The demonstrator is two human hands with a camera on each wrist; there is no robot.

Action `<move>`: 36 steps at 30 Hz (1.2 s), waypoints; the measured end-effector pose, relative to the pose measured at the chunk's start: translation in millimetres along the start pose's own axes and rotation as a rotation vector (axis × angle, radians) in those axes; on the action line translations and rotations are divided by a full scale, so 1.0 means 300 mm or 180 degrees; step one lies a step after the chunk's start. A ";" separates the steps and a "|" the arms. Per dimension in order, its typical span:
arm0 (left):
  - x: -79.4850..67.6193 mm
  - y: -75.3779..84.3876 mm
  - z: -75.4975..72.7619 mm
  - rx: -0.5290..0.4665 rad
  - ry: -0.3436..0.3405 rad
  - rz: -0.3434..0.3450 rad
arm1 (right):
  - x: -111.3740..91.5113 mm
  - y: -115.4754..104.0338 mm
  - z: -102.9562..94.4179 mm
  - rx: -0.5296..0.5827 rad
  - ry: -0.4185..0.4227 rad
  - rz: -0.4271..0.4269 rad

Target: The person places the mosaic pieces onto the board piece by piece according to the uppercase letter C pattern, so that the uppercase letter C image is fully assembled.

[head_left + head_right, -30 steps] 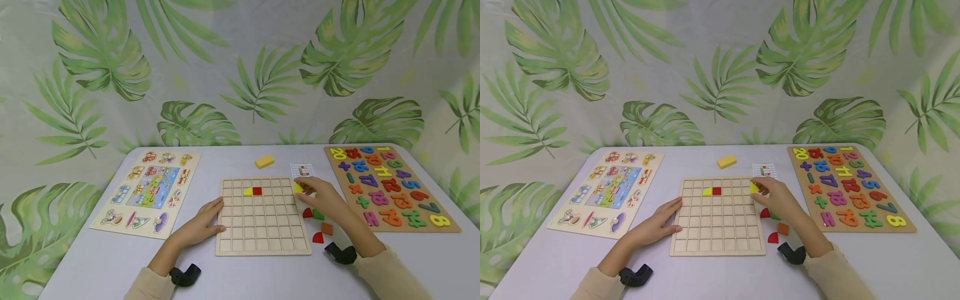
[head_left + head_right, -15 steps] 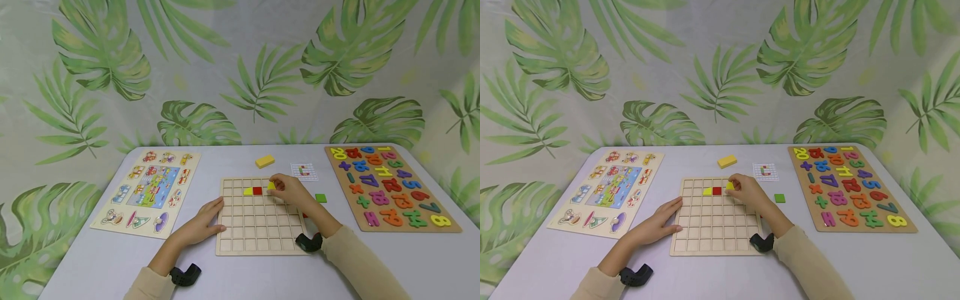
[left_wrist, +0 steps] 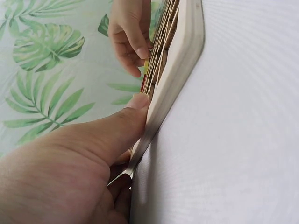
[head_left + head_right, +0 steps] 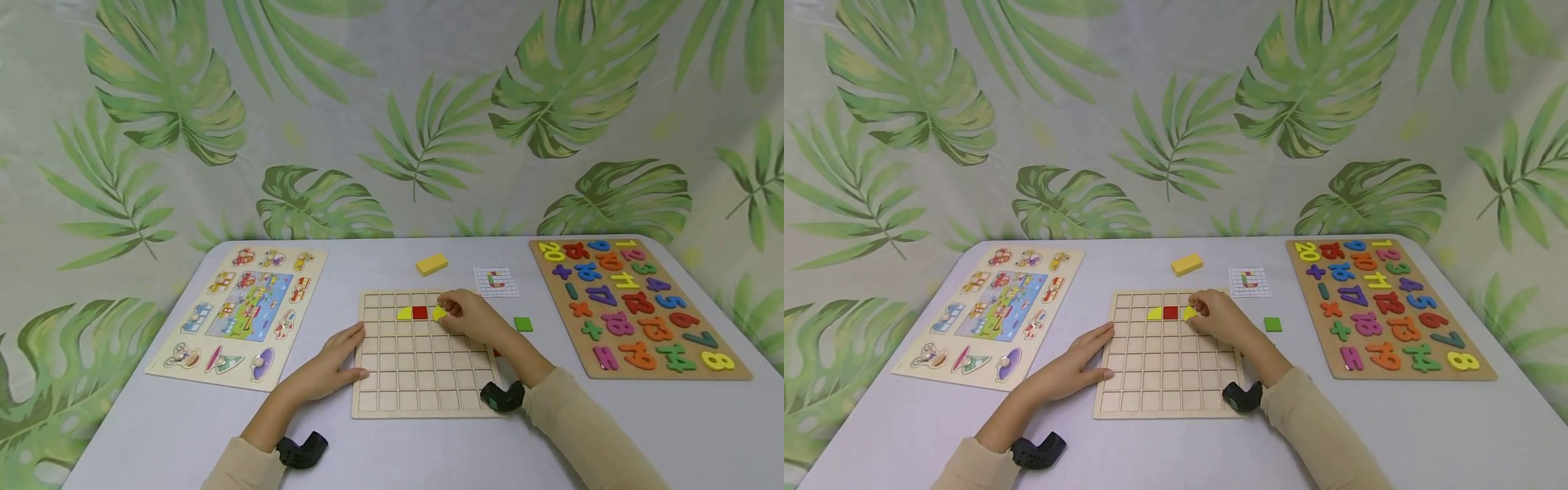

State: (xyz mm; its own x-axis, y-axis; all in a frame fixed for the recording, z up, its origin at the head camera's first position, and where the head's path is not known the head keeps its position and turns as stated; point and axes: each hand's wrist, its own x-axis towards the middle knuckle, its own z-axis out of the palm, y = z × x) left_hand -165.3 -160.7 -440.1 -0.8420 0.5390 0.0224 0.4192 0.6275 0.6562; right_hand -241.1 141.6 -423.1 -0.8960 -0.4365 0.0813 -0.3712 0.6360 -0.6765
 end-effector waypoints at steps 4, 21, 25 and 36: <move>0.001 -0.002 0.000 -0.0014 -0.0005 -0.0004 | -0.002 0.007 -0.003 0.0002 -0.0056 -0.0063; 0.000 -0.001 0.000 0.0020 0.0005 0.0007 | 0.005 0.004 0.003 0.0060 -0.0035 0.0165; 0.001 -0.002 0.001 0.0040 0.0011 0.0010 | 0.006 0.009 0.004 0.0056 -0.0056 0.0058; 0.001 0.000 -0.001 0.0041 0.0002 -0.0016 | 0.004 0.015 0.016 -0.0144 0.0180 0.0054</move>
State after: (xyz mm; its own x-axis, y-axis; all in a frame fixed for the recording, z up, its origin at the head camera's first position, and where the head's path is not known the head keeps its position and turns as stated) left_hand -165.6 -160.8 -439.9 -0.8444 0.5354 0.0196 0.4192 0.6375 0.6465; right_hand -242.7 140.9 -429.4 -0.9142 -0.3894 0.1122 -0.3652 0.6718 -0.6444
